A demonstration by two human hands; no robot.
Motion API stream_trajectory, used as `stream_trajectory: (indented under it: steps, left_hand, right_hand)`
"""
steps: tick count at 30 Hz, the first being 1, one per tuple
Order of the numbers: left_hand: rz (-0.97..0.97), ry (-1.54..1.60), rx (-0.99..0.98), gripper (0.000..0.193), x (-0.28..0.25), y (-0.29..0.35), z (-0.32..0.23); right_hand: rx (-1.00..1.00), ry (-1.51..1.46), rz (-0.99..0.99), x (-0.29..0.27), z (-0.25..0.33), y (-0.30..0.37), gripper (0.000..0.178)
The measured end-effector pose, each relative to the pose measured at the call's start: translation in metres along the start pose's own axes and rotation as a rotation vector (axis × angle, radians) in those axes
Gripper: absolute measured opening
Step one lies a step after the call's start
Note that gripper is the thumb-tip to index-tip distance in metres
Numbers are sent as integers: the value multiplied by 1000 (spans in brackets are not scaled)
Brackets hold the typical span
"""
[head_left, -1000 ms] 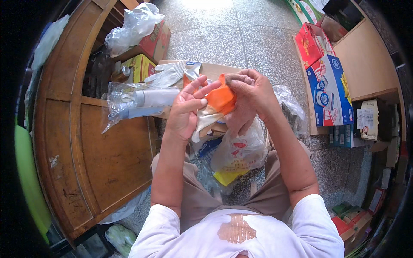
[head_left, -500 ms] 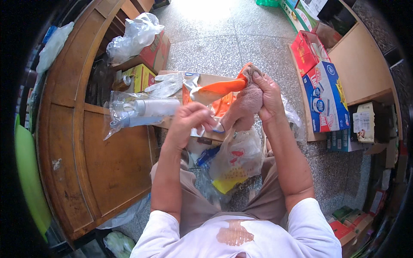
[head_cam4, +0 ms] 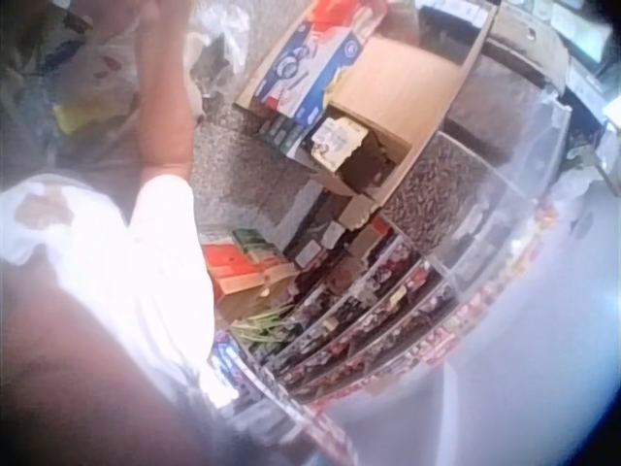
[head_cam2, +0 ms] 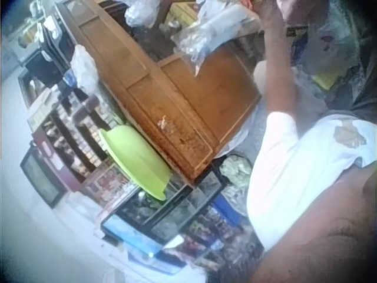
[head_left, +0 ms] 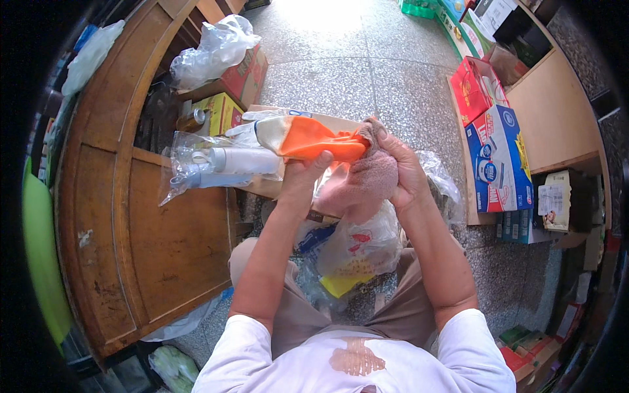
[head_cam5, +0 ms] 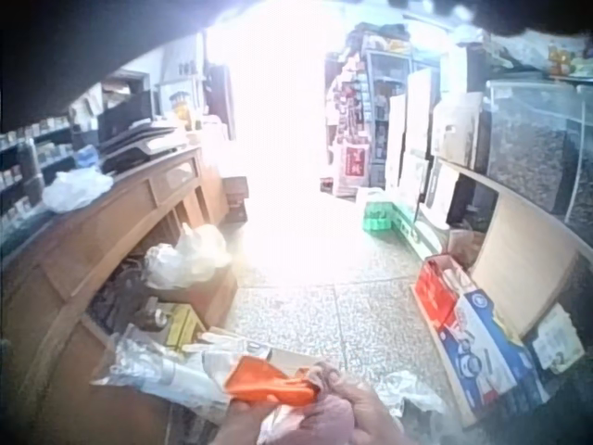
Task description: The person sits on the floor and wipes an orange rubber glove with a pink cloth. They repeatedly rub the cloth over the glove's surface, turning the glove to clean different areas.
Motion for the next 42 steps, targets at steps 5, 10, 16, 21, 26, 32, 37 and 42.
stream_trajectory:
  steps: [5,10,16,21,26,32,37,42]
  left_hand:
    - [-42,226,69,55,7,0,-5]
    - [-196,43,99,48,-25,-8,2]
    - [-224,248,-58,43,-12,5,2]
    - [-16,488,-37,39,6,5,12]
    - [55,531,-42,46,7,10,-3]
    - [15,588,-56,51,-6,9,-6]
    - [-16,540,37,48,-20,6,-16]
    - [-51,408,7,51,-5,6,-5]
  right_hand:
    - [47,43,22,-2,-8,1,28]
    - [-120,292,-106,-9,7,-4,25]
    - [-529,961,14,19,-9,5,17]
    - [-1076,1800,170,34,-40,11,23]
    - [-1068,2065,164,37,-44,17,24]
    - [-937,2103,150,19,-29,5,25]
    - [-819,1730,-93,8,1,-1,16]
    - [-949,1537,-180,28,-5,10,13]
Point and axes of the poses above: each hand's wrist, its own y-axis away from the middle knuckle, its own x-axis out of the palm, z = x × y, the point moved 3 cm from there along -y, towards the middle knuckle, and after that the axes turned 2 degrees about z, right-handed, at the moved point
